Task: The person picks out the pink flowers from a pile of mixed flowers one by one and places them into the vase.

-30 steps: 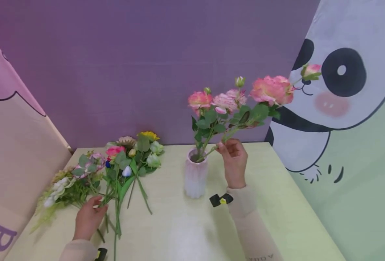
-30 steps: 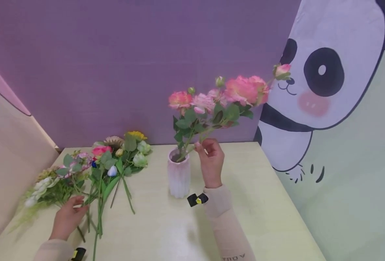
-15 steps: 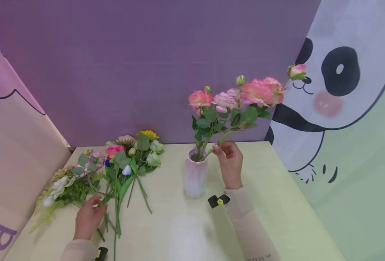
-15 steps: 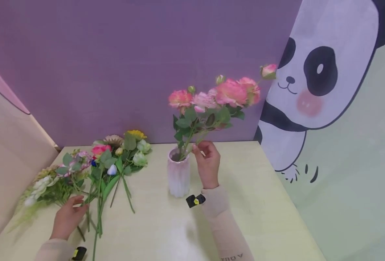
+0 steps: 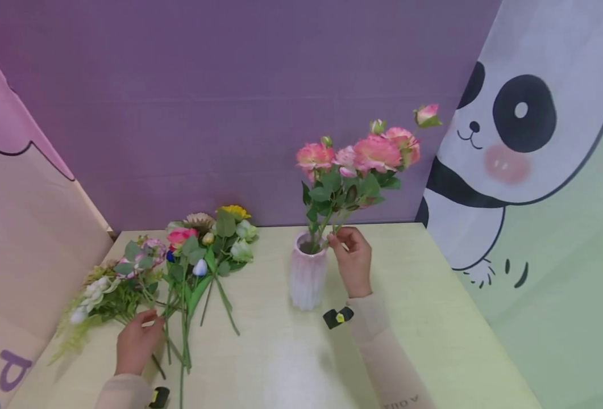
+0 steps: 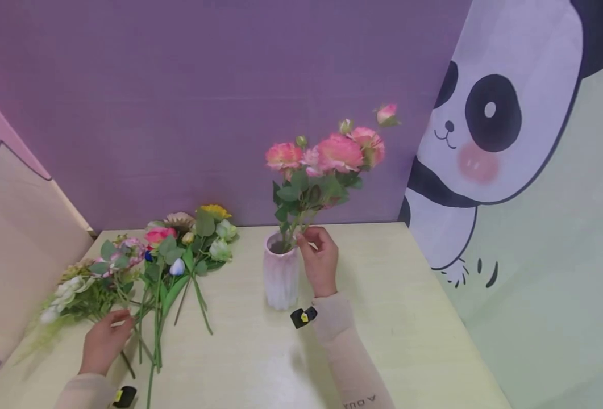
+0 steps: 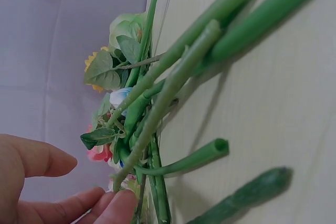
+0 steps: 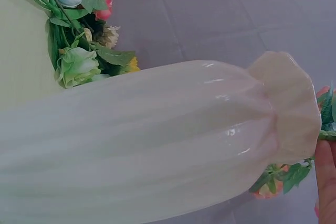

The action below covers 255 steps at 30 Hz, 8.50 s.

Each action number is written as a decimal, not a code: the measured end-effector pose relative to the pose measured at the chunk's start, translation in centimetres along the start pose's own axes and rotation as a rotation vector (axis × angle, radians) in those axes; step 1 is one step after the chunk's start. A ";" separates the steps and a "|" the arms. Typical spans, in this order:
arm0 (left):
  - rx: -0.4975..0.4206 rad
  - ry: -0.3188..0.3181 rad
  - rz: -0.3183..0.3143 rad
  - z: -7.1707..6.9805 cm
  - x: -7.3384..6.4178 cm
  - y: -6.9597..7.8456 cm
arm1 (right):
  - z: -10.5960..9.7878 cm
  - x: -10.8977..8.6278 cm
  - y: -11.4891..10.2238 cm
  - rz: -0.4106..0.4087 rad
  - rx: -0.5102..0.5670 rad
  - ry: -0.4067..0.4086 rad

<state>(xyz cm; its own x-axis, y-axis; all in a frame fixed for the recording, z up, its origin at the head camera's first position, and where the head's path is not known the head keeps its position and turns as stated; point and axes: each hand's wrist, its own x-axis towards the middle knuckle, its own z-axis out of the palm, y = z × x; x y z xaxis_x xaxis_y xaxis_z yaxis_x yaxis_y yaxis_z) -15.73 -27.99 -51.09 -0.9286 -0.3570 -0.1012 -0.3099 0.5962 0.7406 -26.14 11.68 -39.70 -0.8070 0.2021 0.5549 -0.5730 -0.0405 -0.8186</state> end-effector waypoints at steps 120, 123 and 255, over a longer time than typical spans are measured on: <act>-0.744 0.043 -0.050 3.7 -4.2 6.9 | -3.2 -10.9 3.6 0.544 -0.043 -0.173; -0.742 0.045 -0.028 4.2 -4.9 7.7 | -3.0 -11.2 3.6 0.556 -0.032 -0.172; -0.675 -0.023 0.156 9.1 -8.1 10.1 | 0.0 0.7 -6.9 -0.245 0.240 0.029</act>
<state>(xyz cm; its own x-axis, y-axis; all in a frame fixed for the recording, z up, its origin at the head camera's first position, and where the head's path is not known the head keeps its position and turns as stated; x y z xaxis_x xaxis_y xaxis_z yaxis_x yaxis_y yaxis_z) -13.25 -12.50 -48.86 -0.9584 -0.2837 0.0321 0.0158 0.0593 0.9981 -22.70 12.09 -33.65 -0.6387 0.2616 0.7236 -0.7694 -0.2155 -0.6013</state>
